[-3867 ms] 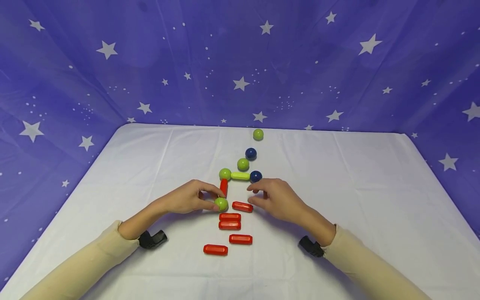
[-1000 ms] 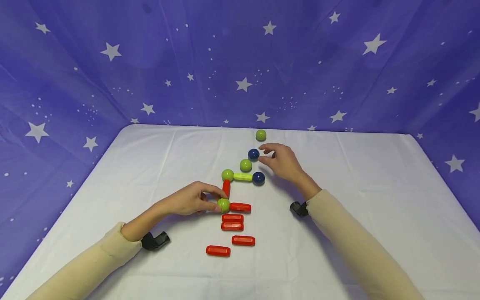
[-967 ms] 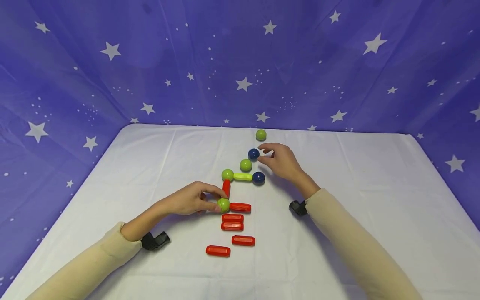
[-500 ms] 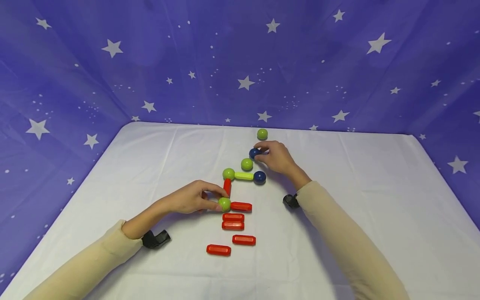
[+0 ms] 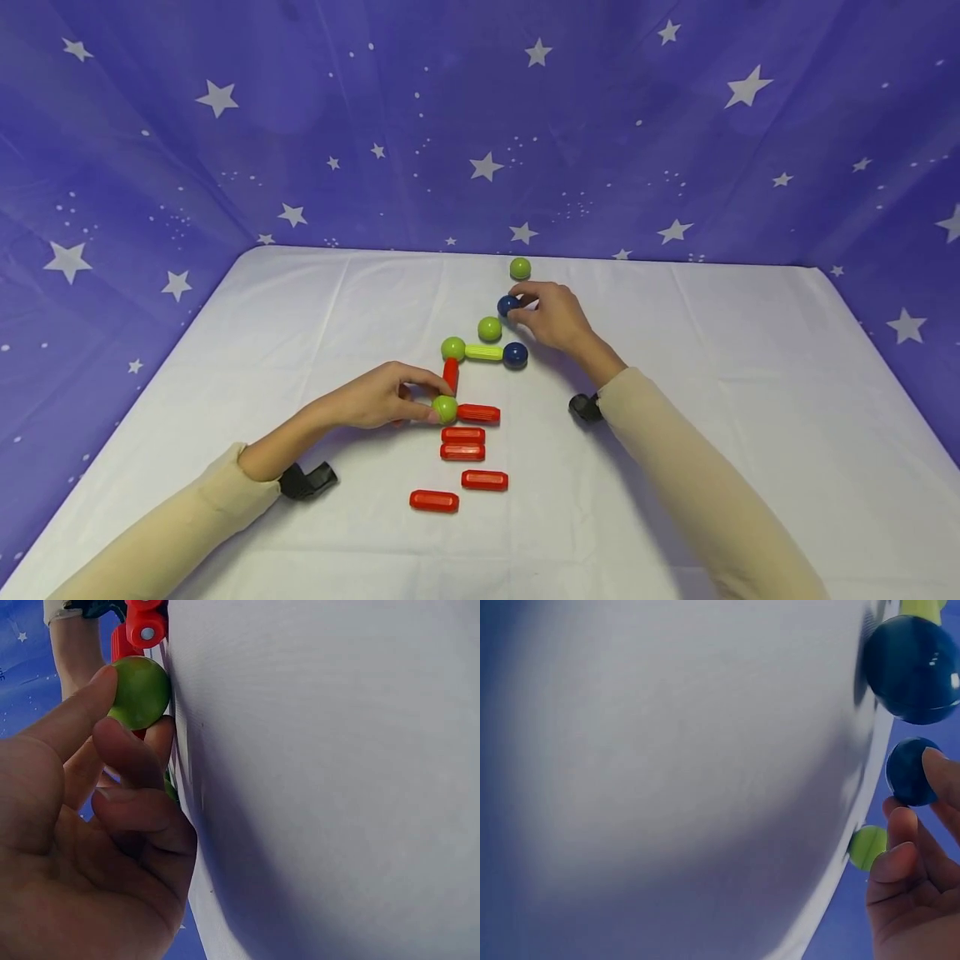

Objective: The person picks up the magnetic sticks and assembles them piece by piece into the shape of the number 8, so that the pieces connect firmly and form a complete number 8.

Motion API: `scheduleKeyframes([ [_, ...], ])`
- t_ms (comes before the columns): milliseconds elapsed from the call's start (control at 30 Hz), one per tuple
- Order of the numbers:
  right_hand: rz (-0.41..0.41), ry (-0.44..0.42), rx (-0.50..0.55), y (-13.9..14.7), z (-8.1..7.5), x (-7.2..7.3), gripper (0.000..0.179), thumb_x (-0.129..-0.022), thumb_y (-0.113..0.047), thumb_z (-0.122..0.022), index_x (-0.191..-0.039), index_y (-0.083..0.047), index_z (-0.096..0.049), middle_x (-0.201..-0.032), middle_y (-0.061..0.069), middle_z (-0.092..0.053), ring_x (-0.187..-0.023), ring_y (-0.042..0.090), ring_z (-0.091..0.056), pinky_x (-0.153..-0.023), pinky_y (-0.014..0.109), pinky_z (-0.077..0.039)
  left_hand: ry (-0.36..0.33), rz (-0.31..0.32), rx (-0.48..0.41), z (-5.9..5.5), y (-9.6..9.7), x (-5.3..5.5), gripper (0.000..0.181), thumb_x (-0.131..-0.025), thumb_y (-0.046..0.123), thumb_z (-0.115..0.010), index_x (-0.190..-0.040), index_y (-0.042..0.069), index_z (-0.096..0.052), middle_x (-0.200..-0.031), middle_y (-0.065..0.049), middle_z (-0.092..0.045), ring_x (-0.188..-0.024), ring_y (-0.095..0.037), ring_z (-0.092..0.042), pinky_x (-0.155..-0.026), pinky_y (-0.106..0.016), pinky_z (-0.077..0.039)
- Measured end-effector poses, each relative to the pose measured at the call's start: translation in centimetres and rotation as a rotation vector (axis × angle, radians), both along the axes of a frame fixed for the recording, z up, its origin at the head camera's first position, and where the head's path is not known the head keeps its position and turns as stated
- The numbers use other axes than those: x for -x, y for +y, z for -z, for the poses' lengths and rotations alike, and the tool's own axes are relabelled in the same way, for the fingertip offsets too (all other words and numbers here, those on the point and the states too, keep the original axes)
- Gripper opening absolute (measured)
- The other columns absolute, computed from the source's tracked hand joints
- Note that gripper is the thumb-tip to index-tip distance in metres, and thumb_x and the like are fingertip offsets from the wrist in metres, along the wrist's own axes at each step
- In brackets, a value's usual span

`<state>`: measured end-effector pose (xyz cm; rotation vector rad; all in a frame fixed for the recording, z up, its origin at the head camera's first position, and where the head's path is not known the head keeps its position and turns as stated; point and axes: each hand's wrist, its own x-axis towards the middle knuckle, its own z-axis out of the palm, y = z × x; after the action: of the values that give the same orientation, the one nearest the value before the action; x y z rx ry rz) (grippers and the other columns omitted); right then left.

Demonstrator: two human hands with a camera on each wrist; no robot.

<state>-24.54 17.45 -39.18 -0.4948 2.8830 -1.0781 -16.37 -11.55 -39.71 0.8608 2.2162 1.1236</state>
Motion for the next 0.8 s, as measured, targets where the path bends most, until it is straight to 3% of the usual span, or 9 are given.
scheduleKeyframes([
  [233, -0.007, 0.031, 0.051, 1.0, -1.1, -2.5, 0.031, -0.088, -0.015, -0.075, -0.117, -0.007, -0.07, -0.101, 0.01, -0.072, -0.077, 0.023, -0.057, -0.069, 0.037, -0.042, -0.007, -0.007, 0.0, 0.0, -0.1, -0.2, 0.031, -0.088, 0.021, -0.076, -0.118, 0.016, -0.069, -0.103, 0.007, -0.065, -0.055, -0.012, -0.054, -0.053, -0.026, -0.046],
  [533, -0.113, 0.034, 0.075, 1.7, -2.3, -7.6, 0.029, -0.087, -0.014, -0.076, -0.115, -0.011, -0.073, -0.098, -0.001, -0.071, -0.074, 0.018, -0.057, -0.063, 0.032, -0.045, -0.009, -0.012, 0.006, -0.2, -0.1, -0.1, 0.031, -0.088, 0.02, -0.076, -0.118, 0.017, -0.069, -0.103, 0.006, -0.065, -0.052, -0.013, -0.053, -0.051, -0.026, -0.045],
  [800, -0.181, -0.028, 0.085, 2.3, -1.9, -11.8, 0.028, -0.085, -0.013, -0.079, -0.112, -0.014, -0.074, -0.094, -0.007, -0.069, -0.065, 0.013, -0.056, -0.056, 0.027, -0.046, -0.015, -0.01, 0.012, -0.2, 0.0, -0.1, 0.031, -0.089, 0.02, -0.076, -0.118, 0.017, -0.069, -0.104, 0.006, -0.064, -0.053, -0.013, -0.053, -0.052, -0.025, -0.045],
])
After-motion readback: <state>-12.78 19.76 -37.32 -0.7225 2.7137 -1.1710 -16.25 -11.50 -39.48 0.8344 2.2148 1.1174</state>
